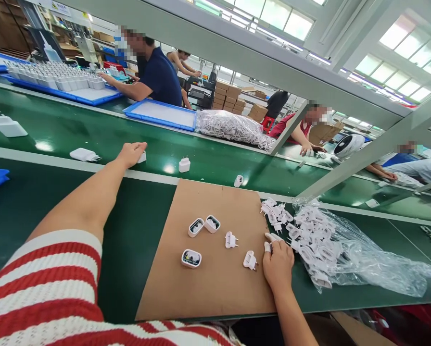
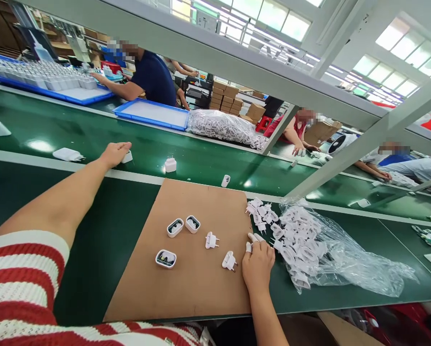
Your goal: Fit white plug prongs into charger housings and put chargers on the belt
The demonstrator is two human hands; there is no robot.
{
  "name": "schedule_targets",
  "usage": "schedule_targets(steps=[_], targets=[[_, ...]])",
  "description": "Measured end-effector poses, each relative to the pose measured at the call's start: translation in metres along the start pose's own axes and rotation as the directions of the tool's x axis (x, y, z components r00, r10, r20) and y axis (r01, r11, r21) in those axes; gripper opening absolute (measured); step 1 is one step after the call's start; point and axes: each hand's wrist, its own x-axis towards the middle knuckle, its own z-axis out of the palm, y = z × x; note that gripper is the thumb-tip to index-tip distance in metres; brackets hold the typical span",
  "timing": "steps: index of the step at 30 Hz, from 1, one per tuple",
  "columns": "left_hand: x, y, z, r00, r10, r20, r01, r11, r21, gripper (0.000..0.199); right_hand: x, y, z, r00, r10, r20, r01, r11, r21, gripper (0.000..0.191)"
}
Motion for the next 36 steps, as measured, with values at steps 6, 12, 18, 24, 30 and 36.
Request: schedule_targets(steps=[6,12,18,24,30,36], targets=[[-0.026,0.025,-0.004,0.995,0.097,-0.002,-0.096,0.995,0.015,0.044,0.002,-0.007,-0.003,1.000,0.030,-0.002,-0.030,0.999,0.036,0.032],[-0.020,0.109,0.016,0.922,0.349,-0.167,-0.369,0.923,-0.108,0.051,0.007,-0.013,-0.006,0.998,0.063,-0.007,-0.062,0.992,0.109,0.036],[-0.051,0.219,0.084,0.854,0.400,0.333,-0.337,0.913,-0.231,0.062,0.009,-0.014,-0.009,0.995,0.102,-0.017,-0.099,0.985,0.141,0.028],[-0.074,0.267,0.142,0.849,0.222,0.480,-0.193,0.975,-0.109,0.086,0.011,-0.018,-0.013,0.995,0.095,-0.015,-0.091,0.980,0.180,0.030],[-0.089,0.278,0.148,0.867,0.227,0.444,-0.207,0.974,-0.092,0.068,0.012,-0.018,-0.013,0.997,0.065,-0.027,-0.059,0.978,0.201,0.032],[-0.111,0.259,0.107,0.869,0.261,0.420,-0.165,0.954,-0.251,0.053,0.002,-0.010,-0.002,0.989,0.060,-0.136,-0.020,0.960,0.281,0.030]])
